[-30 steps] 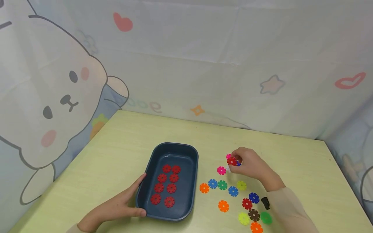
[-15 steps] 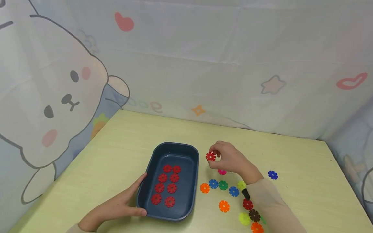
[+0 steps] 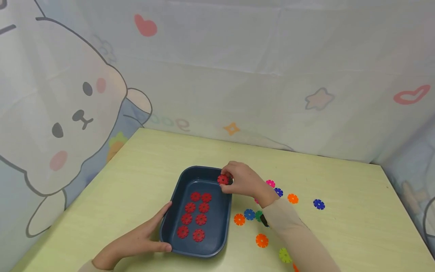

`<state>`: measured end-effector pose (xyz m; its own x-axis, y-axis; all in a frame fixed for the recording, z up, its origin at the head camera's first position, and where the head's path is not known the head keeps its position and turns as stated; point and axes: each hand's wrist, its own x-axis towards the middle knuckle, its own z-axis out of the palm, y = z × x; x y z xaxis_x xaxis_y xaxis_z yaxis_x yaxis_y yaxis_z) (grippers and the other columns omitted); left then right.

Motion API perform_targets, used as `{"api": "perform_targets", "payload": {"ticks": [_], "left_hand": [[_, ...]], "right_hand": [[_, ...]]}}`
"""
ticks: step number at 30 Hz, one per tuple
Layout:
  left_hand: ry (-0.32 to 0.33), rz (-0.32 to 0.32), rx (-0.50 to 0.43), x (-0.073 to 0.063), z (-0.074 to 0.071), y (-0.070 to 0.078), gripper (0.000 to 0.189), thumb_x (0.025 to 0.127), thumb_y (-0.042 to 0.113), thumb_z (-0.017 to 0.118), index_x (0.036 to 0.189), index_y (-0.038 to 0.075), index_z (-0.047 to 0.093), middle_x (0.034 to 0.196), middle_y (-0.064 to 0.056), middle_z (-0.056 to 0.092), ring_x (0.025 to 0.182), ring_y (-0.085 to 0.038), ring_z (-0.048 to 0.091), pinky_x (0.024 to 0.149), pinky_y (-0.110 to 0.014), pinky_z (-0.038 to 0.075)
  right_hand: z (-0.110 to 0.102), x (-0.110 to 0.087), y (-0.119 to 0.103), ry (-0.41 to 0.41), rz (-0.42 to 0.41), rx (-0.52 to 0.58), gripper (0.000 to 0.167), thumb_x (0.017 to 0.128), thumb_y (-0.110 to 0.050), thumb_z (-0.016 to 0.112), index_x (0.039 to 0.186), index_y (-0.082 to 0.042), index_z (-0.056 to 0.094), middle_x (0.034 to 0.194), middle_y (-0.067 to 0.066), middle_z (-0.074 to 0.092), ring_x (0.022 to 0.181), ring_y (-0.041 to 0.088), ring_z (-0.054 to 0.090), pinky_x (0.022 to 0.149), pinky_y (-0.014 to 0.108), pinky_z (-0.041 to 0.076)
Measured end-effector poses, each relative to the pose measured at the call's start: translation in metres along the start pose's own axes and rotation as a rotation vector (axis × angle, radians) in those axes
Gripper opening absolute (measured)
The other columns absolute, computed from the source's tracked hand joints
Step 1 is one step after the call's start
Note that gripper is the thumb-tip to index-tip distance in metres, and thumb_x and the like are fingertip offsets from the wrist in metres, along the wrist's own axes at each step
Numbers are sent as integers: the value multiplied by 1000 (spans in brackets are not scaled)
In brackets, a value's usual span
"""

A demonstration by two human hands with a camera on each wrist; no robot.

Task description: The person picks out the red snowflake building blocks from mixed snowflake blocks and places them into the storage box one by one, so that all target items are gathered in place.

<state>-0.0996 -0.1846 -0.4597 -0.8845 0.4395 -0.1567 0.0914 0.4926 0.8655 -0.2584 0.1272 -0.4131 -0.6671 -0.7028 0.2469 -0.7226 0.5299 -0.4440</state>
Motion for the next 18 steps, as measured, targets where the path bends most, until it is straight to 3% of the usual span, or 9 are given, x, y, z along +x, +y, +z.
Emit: {"api": "perform_targets", "payload": {"ticks": [7,18], "left_hand": [[5,6,4,-1,0,-1,111,80,32,79,156,19,0,161,-12,5,146,-40,3,111,-67,7],[12,-3,3,-2,1,0,111,79,33,80,156,20,1,161,-13,6,146,-40,3,110,-67,6]], "right_hand": [[17,17,-3,9,-38,-24,24,78,-24,75,95,-9,68,84,-4,58,75,12,53,68,25,49],[36,35,-10,-17,-41,-145,25,77,-30,72,93,-11,70,79,-5,55,67,8,46,61,22,43]]}}
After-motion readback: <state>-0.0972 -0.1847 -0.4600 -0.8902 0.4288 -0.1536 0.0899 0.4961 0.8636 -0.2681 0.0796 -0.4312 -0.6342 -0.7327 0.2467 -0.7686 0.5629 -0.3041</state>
